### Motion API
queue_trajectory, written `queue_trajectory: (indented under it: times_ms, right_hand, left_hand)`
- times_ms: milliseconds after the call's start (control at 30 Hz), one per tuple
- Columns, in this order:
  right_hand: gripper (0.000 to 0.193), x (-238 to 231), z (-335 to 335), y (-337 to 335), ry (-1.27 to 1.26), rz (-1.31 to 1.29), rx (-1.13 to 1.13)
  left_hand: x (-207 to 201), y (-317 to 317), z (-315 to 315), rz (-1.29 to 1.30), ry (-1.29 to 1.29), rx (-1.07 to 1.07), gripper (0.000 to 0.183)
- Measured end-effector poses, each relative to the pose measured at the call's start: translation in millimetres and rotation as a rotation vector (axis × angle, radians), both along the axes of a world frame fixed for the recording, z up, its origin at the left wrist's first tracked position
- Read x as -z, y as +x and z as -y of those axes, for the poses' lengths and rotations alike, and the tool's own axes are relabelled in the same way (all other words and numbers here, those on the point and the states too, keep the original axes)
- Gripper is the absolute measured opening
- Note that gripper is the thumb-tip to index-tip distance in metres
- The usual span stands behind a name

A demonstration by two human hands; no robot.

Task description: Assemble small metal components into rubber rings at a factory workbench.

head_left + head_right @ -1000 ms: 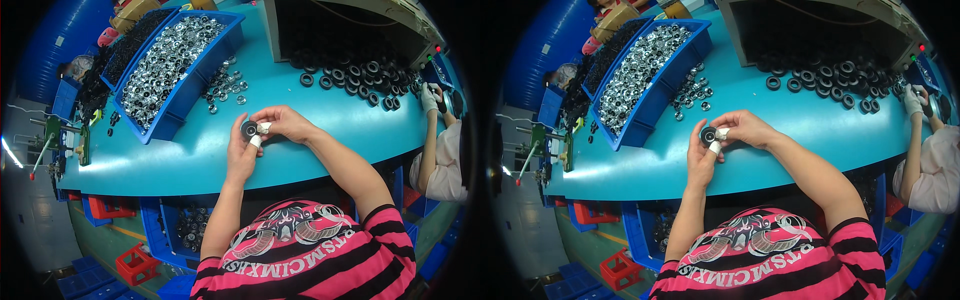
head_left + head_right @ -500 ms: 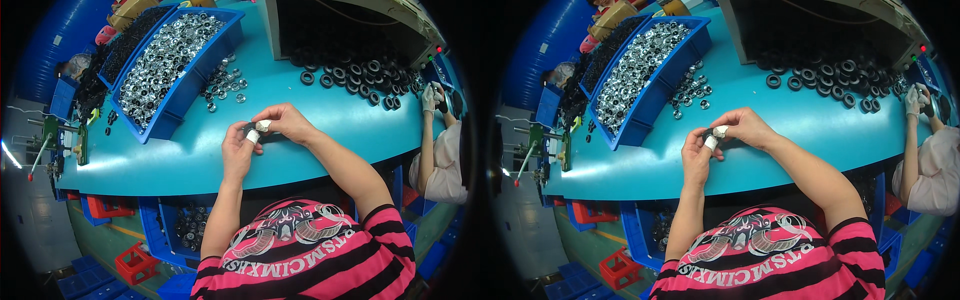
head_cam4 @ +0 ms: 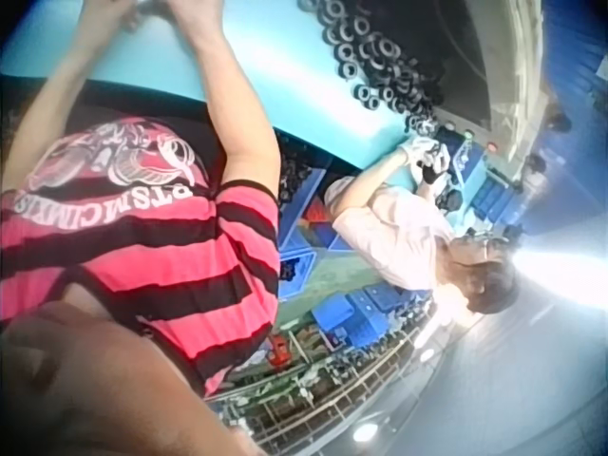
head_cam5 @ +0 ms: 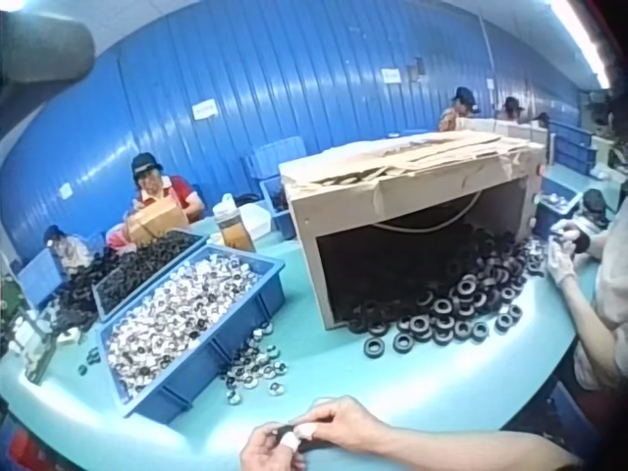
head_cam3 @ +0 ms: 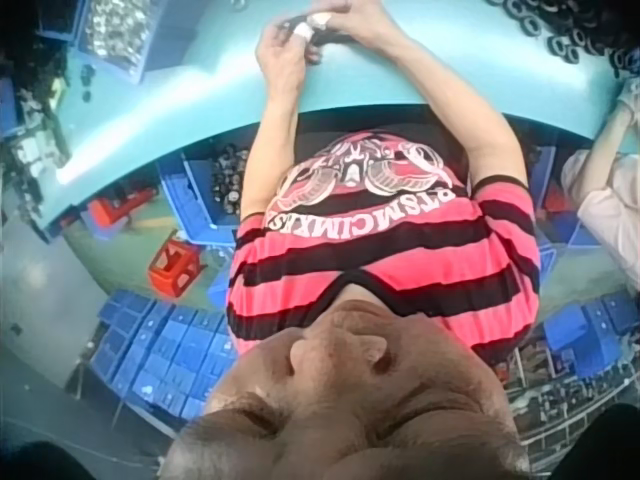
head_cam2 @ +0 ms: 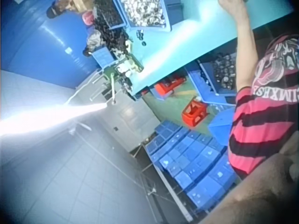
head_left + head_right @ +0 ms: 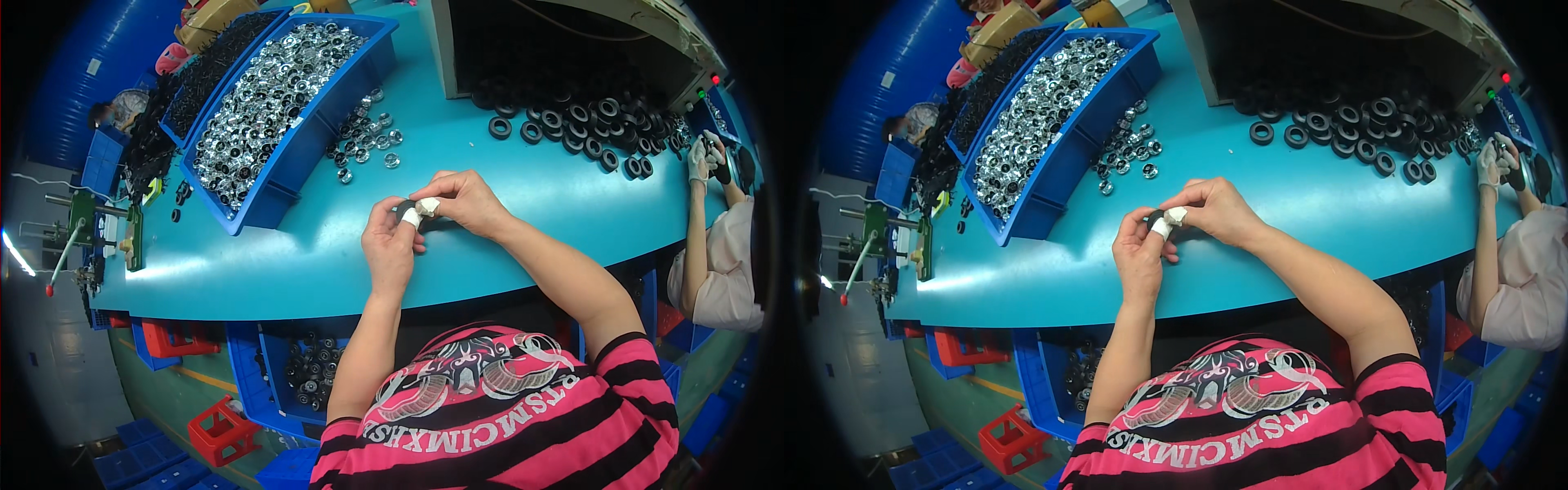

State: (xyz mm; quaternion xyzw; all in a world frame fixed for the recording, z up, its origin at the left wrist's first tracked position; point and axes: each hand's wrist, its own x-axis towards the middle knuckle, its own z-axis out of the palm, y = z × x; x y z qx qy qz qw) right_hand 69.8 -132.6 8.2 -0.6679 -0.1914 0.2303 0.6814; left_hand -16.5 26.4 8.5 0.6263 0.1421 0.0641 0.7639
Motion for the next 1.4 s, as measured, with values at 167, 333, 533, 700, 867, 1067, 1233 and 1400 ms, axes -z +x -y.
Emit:
queue_trajectory:
  times_ms: [167,333,533,700,867,1067,1233,1400]
  right_hand:
    - [0.02,-5,-5,-2,0.1,-0.183,0.031]
    - [0.023,-8,-6,2,0.136,-0.346,0.025]
    - [0.022,-12,-3,0,0.117,-0.264,0.006]
    - [0.02,-14,-1,2,0.066,-0.268,-0.002]
    - [0.018,-8,-1,1,0.089,-0.259,0.003]
    - [0.02,-5,-2,2,0.111,-0.254,-0.005]
    - [0.024,-8,-1,3,0.132,-0.234,-0.026]
    - [0.025,-10,1,5,0.131,-0.268,-0.043]
  left_hand:
    - [2,0,-3,0.088,-0.066,0.061,0.037]
    - [-1,-4,1,0.148,-0.097,0.099,0.054]
    - [1,-3,1,0.169,-0.041,0.099,0.049]
    - [4,-2,-3,0.139,-0.059,0.076,0.033]
    - [4,-1,-4,0.126,-0.074,0.067,0.024]
    - [8,0,-4,0.114,-0.069,0.056,0.027]
    - [-1,-4,-1,0.175,-0.114,0.09,0.043]
    - [1,-5,-1,0.154,-0.103,0.097,0.052]
